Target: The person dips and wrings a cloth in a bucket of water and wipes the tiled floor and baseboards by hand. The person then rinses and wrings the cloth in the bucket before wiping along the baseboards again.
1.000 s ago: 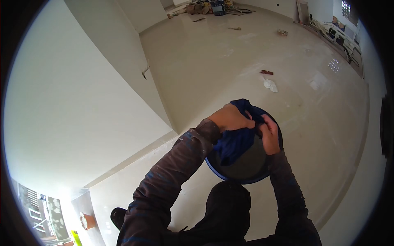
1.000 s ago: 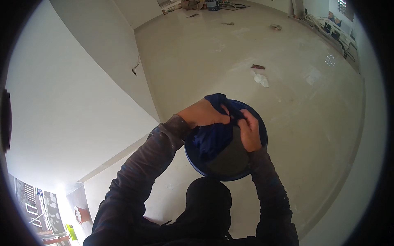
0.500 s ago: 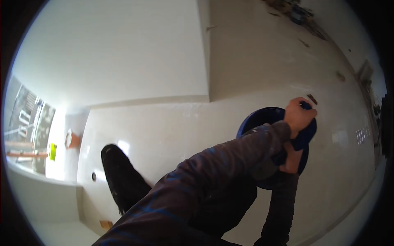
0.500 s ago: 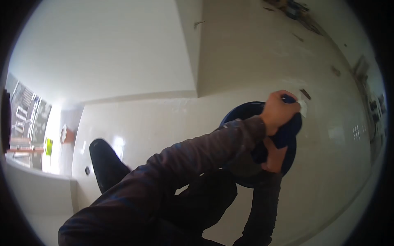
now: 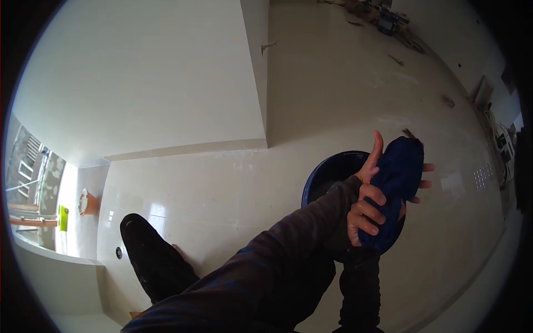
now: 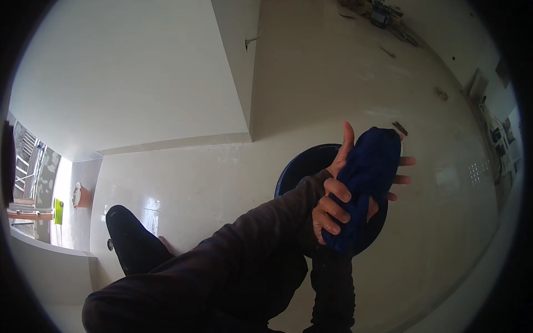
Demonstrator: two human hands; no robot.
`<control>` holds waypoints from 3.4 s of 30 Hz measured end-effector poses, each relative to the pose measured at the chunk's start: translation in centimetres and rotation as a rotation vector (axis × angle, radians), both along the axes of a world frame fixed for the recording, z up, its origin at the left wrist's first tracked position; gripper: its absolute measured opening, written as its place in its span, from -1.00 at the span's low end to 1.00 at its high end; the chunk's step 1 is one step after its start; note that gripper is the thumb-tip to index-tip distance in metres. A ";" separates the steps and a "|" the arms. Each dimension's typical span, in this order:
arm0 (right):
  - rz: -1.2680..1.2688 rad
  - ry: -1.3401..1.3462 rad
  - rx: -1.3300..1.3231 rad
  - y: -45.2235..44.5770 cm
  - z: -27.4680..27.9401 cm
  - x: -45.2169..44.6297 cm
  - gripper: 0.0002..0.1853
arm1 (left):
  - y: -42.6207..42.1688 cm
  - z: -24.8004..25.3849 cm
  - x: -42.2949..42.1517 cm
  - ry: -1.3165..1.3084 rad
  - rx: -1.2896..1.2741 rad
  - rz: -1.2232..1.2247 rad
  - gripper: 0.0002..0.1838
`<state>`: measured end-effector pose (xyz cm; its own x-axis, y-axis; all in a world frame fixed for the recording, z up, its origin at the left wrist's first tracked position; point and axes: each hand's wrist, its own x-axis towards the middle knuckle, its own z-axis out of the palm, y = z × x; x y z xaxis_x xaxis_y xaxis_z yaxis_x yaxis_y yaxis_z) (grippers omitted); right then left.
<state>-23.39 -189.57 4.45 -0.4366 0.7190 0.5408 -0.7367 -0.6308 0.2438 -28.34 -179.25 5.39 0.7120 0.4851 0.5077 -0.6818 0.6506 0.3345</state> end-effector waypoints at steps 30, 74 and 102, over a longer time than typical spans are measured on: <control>-0.571 -2.267 1.158 5.4 -15.7 8.5 -0.44 | -4.1 -6.1 -4.5 1.557 0.620 1.132 -0.27; -0.684 -1.982 1.751 0.0 -8.7 -33.3 -0.66 | -19.1 -12.8 -56.9 1.755 0.815 0.764 -0.16; -1.294 -2.443 1.318 5.3 -39.8 -33.9 -0.68 | -6.9 -38.5 -49.5 1.879 1.189 1.126 -0.39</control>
